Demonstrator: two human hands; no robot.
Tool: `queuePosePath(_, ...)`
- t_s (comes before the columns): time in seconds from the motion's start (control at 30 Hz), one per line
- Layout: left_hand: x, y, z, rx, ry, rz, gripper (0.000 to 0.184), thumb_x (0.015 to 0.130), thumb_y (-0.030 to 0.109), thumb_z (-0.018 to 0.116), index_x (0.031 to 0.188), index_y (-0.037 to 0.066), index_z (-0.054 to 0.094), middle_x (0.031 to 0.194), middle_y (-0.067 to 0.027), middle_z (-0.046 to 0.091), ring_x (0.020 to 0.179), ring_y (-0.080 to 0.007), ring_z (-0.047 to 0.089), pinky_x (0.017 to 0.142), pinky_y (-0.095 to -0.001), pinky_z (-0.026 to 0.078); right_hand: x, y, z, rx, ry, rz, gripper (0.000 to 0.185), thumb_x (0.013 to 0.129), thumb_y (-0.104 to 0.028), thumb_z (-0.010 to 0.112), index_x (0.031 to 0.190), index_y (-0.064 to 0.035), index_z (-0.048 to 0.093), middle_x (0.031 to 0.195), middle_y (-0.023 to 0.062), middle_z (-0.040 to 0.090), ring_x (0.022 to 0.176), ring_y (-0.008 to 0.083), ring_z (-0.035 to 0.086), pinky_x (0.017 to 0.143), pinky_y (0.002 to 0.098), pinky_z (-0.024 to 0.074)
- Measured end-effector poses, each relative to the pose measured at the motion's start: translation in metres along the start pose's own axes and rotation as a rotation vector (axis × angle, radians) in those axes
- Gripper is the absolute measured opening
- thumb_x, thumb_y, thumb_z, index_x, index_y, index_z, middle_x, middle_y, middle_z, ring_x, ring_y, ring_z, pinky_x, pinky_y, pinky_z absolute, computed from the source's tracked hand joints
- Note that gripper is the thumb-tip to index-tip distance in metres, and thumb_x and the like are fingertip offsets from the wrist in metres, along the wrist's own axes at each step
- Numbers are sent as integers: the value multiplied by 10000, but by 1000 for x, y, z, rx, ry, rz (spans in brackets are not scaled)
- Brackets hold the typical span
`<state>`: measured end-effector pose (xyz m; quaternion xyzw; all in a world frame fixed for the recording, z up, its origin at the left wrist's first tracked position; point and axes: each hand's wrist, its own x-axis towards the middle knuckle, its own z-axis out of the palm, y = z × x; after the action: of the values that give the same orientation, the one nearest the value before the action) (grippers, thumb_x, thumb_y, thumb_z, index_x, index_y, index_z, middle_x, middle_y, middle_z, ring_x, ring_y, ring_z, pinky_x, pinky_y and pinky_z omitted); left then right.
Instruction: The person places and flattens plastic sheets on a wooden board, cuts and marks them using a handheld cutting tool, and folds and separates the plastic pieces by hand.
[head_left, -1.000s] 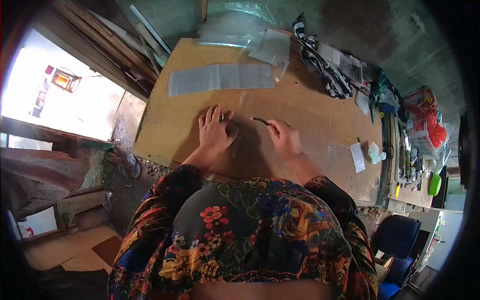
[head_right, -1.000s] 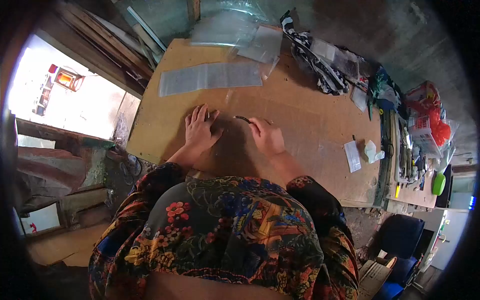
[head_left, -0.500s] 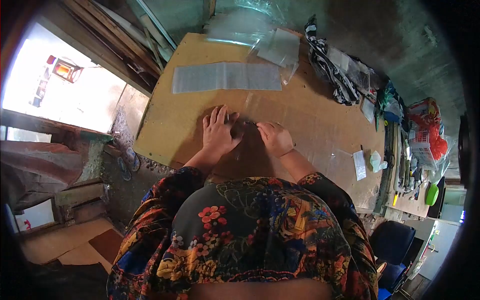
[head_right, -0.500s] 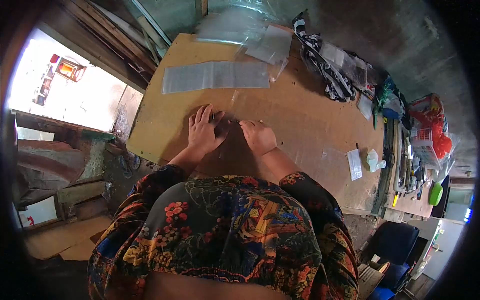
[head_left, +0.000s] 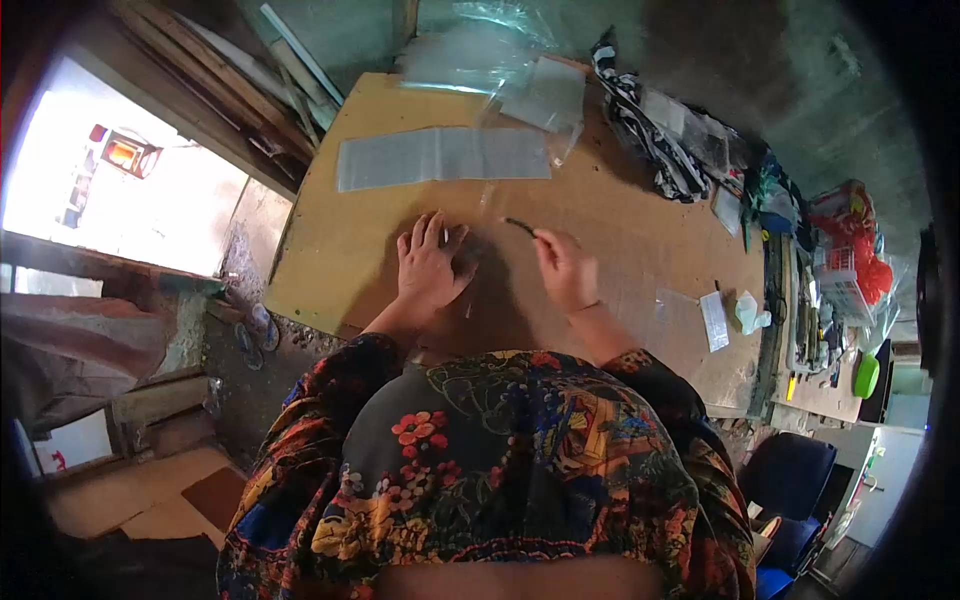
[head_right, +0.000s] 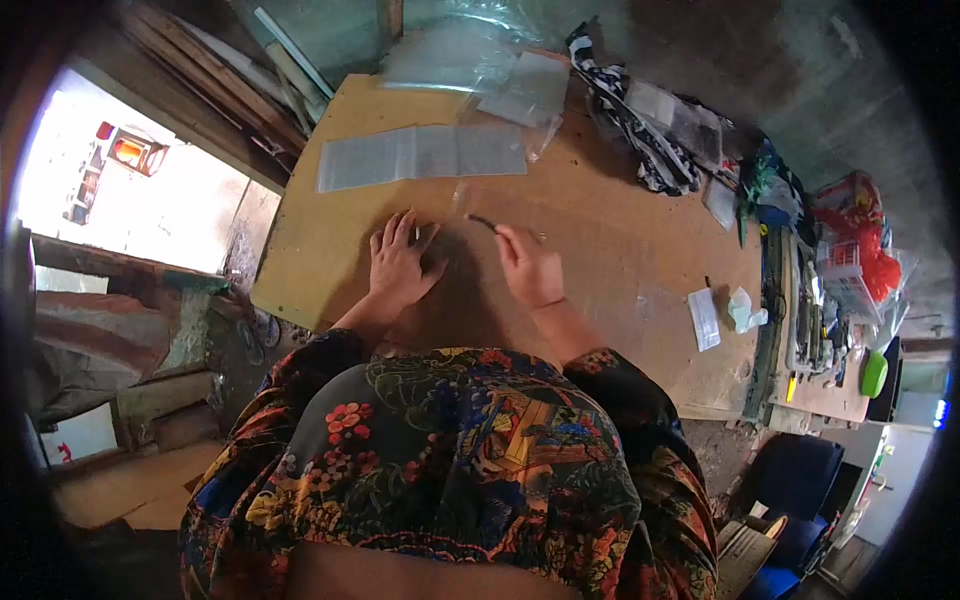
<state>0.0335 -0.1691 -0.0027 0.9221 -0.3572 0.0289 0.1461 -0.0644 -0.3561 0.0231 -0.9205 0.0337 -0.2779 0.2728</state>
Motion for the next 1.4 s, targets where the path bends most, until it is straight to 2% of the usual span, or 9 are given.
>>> queuePosePath(0.13, 1, 2, -1, -27, -1, -8, 503, 735, 401, 550, 1188, 194, 476, 1317, -140, 280, 1242, -323, 216, 974, -524, 181, -31, 31, -49, 170, 278, 431, 160, 785, -87, 585, 944, -73, 581, 745, 94, 599, 644, 157, 587, 575, 266, 459)
queuePosePath(0.4, -3, 7, -11, 133, -3, 273, 402, 719, 378, 561, 1063, 170, 577, 1334, -95, 282, 1238, -333, 215, 967, -584, 129, -177, 119, -188, 190, 872, 631, 116, 810, -111, 581, 903, -42, 587, 774, -6, 563, 699, 84, 528, 625, 218, 433)
queuePosePath(0.47, -1, 9, -7, 134, 16, 275, 410, 690, 356, 591, 1047, 154, 581, 1335, -95, 287, 1239, -332, 219, 968, -585, 120, -207, 114, -222, -335, 821, 788, 114, 795, -116, 593, 888, -50, 581, 771, 18, 567, 678, 117, 538, 623, 238, 438)
queuePosePath(0.6, -4, 7, 1, 90, 129, 318, 504, 648, 319, 626, 1099, 114, 529, 1330, -118, 299, 1252, -319, 215, 971, -580, 114, -270, 146, -255, -692, 596, 871, 127, 754, -147, 599, 856, -74, 577, 794, 99, 577, 713, 266, 560, 648, 325, 452)
queuePosePath(0.73, -23, 54, -9, 65, 31, 463, 561, 637, 300, 631, 1142, 104, 488, 1336, -132, 288, 1261, -310, 206, 970, -574, 121, -296, 181, -261, -740, 460, 953, 142, 766, -184, 570, 860, -78, 573, 832, 114, 583, 819, 304, 548, 712, 391, 436)
queuePosePath(0.8, -31, 81, -11, 12, -247, 560, 499, 636, 288, 627, 1089, 100, 534, 1305, -131, 341, 1235, -311, 262, 976, -535, 160, -299, 193, -267, -780, 442, 959, 151, 771, -190, 572, 878, -83, 575, 846, 111, 588, 824, 302, 549, 703, 390, 439)
queuePosePath(1.1, -17, 81, 28, -160, -142, 480, 163, 731, 124, 535, 877, 85, 596, 995, -49, 563, 956, -264, 514, 818, -372, 409, -311, 233, -270, -730, 332, 1010, 134, 788, -172, 546, 891, -93, 580, 951, 153, 543, 847, 336, 530, 733, 414, 434)
queuePosePath(1.3, -6, 84, 27, 71, 129, 285, 157, 749, 186, 533, 878, 98, 541, 835, -56, 583, 800, -271, 562, 638, -391, 458, -267, 196, -278, -821, 407, 898, 232, 763, -147, 600, 968, -46, 557, 945, 168, 537, 866, 312, 529, 714, 389, 446)
queuePosePath(1.4, -6, 104, -21, -23, 83, 297, 194, 751, 249, 563, 884, 108, 548, 797, -60, 588, 713, -280, 572, 587, -392, 459, -202, 168, -261, -552, 383, 702, 298, 747, -121, 605, 1021, -31, 530, 949, 166, 538, 856, 331, 525, 724, 399, 443)
